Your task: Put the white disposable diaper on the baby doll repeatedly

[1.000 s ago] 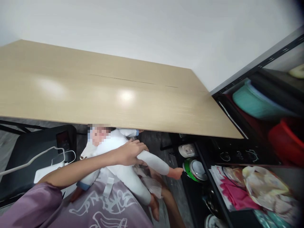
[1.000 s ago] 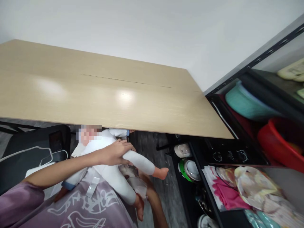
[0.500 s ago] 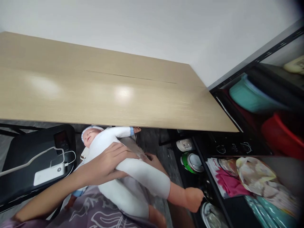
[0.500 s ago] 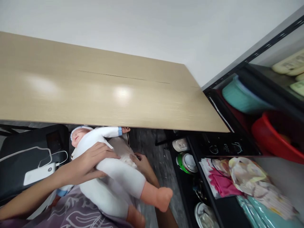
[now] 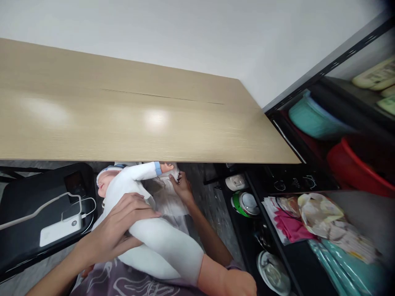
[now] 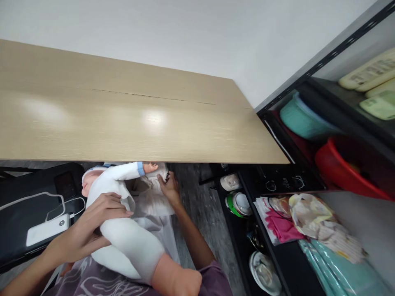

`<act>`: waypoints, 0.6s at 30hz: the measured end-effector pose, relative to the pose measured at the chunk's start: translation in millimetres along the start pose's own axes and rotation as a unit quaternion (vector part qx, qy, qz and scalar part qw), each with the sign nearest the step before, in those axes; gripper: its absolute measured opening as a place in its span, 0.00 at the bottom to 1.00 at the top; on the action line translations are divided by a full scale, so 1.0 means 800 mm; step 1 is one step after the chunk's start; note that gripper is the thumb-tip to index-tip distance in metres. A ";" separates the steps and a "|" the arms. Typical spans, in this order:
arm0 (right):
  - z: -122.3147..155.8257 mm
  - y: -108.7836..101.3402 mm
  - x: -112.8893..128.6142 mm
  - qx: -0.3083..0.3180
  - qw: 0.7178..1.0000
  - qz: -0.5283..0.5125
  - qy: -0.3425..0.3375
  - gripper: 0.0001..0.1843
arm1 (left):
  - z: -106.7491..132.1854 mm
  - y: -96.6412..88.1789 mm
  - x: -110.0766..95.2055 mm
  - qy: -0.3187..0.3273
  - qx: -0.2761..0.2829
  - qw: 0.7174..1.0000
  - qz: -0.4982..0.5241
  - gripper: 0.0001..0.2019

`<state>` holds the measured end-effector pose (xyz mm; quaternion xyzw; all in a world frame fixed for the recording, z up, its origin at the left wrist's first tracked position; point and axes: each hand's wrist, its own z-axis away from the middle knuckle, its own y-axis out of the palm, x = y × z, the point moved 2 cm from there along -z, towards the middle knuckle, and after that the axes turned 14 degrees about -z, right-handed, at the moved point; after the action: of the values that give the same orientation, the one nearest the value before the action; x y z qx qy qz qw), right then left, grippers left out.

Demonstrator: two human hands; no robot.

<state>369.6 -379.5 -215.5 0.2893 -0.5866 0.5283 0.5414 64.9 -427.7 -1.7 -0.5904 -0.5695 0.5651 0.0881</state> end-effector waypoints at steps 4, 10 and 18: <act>0.015 0.001 0.024 -0.041 0.982 0.115 -0.144 0.46 | -0.007 0.015 -0.006 -0.004 0.067 0.998 -0.001 0.21; 0.005 0.055 0.046 0.129 0.956 0.159 -0.209 0.43 | -0.021 0.035 -0.015 0.059 0.110 0.992 -0.032 0.21; 0.006 0.081 0.049 0.136 0.964 0.154 -0.168 0.29 | -0.019 0.036 -0.018 0.046 0.105 0.992 -0.049 0.20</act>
<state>299.1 -356.9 -197.8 0.3509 -0.6289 0.6242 0.3028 97.2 -440.2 -10.0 -0.5749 -0.5304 0.5889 0.2033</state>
